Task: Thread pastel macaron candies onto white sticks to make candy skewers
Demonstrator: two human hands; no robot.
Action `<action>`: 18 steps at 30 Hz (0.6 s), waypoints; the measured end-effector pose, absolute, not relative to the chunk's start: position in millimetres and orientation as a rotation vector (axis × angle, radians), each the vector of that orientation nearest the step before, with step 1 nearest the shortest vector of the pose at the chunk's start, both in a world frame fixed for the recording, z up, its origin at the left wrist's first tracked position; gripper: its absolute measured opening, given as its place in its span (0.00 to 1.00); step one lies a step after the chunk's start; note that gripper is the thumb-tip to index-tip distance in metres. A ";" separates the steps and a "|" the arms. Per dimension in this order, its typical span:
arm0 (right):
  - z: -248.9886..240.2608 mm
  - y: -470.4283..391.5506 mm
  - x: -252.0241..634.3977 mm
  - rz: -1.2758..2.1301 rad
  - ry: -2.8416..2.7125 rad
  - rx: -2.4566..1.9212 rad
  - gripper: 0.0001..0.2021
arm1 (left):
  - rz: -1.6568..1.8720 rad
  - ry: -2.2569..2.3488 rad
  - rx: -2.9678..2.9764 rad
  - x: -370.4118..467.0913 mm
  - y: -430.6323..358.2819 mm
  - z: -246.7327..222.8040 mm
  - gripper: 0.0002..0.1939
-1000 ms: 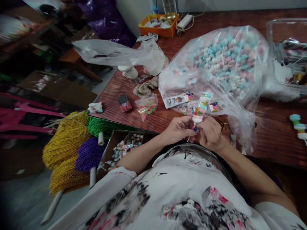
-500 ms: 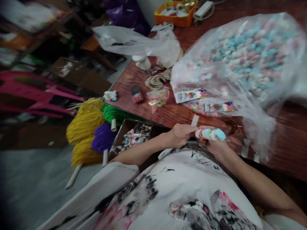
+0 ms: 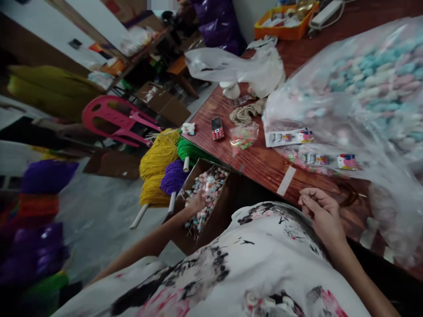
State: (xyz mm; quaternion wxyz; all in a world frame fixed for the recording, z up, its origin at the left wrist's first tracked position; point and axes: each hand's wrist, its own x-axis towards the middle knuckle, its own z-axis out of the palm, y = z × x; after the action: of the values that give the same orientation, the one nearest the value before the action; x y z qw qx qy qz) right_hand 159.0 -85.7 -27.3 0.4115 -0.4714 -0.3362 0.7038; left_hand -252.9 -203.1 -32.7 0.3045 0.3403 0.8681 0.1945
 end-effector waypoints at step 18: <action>-34.2 -132.1 200.3 0.786 -1.296 -1.397 0.06 | 0.223 1.192 2.821 6.2 49.5 31.2 0.16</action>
State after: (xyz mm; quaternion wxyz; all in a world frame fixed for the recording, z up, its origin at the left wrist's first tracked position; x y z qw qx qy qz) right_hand 200.3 -132.1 -34.2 0.5141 -0.5813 -0.5392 0.3270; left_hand 6.2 49.5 31.2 0.0354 0.9181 0.3881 0.0727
